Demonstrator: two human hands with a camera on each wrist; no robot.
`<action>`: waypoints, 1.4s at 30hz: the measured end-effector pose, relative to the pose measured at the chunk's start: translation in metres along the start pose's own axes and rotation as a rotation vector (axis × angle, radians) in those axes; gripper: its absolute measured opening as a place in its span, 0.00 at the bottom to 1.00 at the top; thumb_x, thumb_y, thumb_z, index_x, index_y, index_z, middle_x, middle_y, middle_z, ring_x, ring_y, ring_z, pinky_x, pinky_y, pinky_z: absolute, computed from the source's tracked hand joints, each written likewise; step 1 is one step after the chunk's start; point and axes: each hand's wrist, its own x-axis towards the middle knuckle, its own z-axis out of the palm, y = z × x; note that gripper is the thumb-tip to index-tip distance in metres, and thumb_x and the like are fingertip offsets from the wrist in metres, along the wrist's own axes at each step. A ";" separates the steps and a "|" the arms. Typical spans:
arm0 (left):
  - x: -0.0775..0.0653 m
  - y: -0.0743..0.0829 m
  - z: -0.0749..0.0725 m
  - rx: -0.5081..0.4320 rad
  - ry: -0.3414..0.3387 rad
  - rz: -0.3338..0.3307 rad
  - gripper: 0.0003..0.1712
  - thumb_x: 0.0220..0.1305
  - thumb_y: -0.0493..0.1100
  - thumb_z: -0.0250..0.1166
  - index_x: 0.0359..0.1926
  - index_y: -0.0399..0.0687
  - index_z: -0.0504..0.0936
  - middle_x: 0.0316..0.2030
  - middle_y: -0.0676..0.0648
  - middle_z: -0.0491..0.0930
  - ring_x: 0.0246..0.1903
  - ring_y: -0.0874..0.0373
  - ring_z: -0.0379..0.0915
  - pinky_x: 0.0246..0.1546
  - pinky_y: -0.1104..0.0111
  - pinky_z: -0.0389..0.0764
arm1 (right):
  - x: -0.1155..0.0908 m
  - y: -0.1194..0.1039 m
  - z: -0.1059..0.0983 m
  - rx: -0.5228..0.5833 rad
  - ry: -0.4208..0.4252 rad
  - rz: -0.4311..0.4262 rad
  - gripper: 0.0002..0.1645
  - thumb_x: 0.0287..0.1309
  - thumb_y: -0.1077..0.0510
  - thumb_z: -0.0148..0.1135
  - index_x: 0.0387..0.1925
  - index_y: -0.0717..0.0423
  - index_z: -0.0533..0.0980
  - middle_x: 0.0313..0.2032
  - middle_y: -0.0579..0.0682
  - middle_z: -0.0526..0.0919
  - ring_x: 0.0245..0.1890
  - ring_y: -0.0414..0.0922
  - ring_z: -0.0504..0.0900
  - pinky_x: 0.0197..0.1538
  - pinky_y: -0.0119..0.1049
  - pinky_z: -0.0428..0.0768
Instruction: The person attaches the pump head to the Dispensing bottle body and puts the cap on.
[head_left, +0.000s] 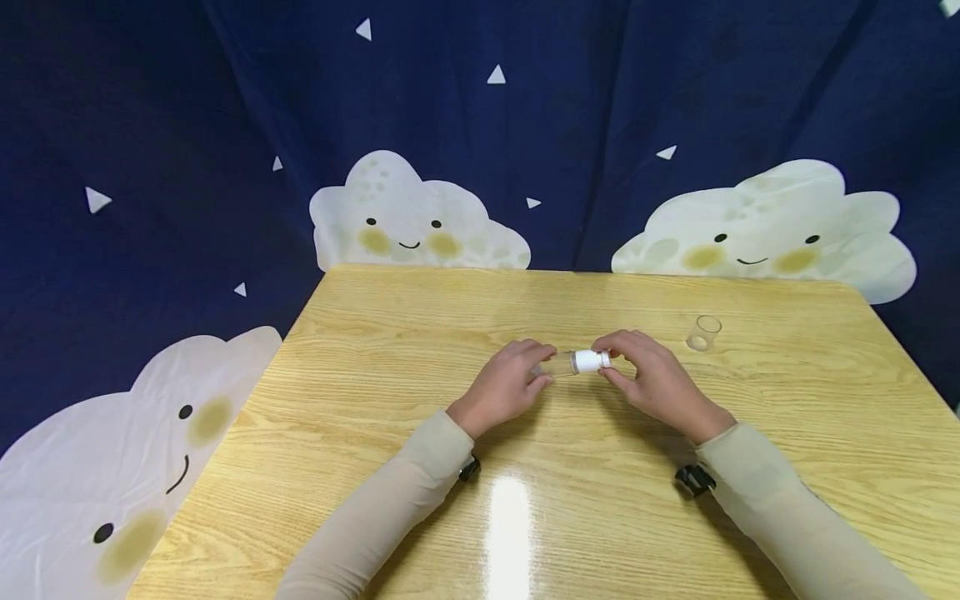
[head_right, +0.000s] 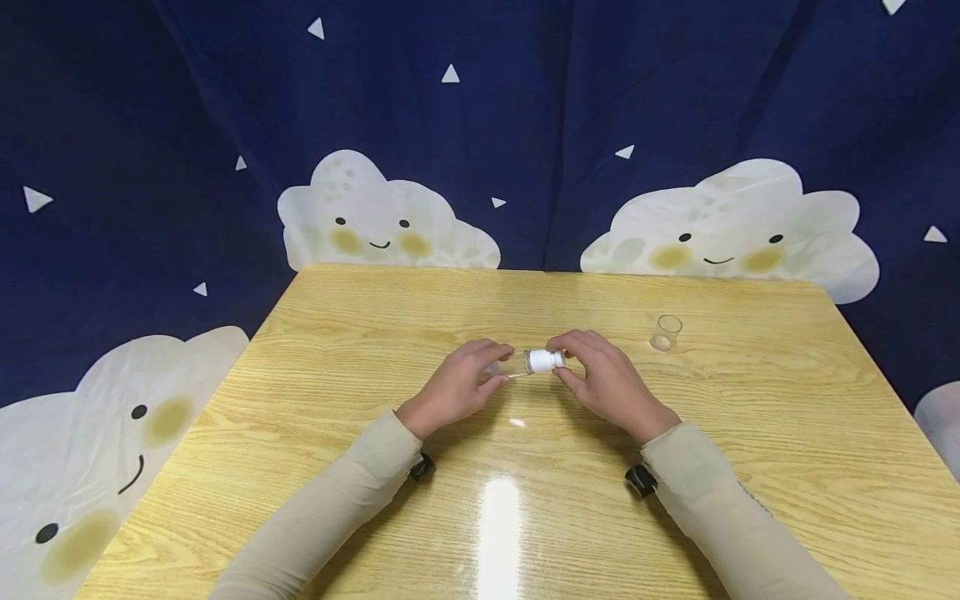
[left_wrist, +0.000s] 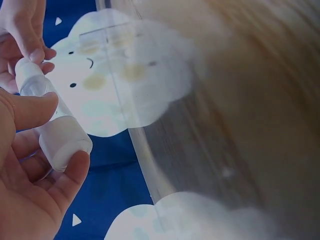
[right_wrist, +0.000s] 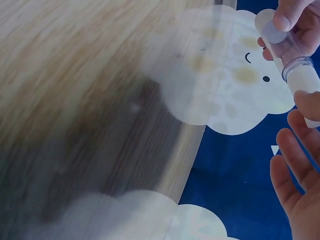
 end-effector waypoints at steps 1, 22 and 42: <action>0.000 0.000 0.000 -0.001 0.000 0.001 0.24 0.67 0.44 0.66 0.62 0.43 0.77 0.55 0.46 0.82 0.53 0.52 0.79 0.56 0.63 0.80 | 0.000 0.000 0.000 -0.001 -0.003 0.004 0.19 0.52 0.66 0.73 0.45 0.54 0.79 0.43 0.49 0.85 0.39 0.46 0.83 0.41 0.43 0.83; 0.003 0.003 0.000 -0.001 0.011 0.010 0.24 0.66 0.43 0.66 0.62 0.43 0.78 0.56 0.47 0.82 0.53 0.53 0.79 0.56 0.65 0.81 | 0.000 -0.004 -0.009 0.046 -0.236 0.186 0.12 0.71 0.53 0.56 0.49 0.55 0.75 0.36 0.49 0.83 0.33 0.41 0.77 0.35 0.32 0.75; 0.003 0.001 -0.003 -0.004 0.003 -0.001 0.24 0.66 0.44 0.66 0.62 0.46 0.77 0.56 0.47 0.82 0.55 0.54 0.78 0.58 0.64 0.79 | -0.001 -0.002 -0.014 0.073 -0.201 0.179 0.37 0.58 0.54 0.71 0.66 0.58 0.67 0.56 0.55 0.80 0.49 0.53 0.81 0.46 0.51 0.81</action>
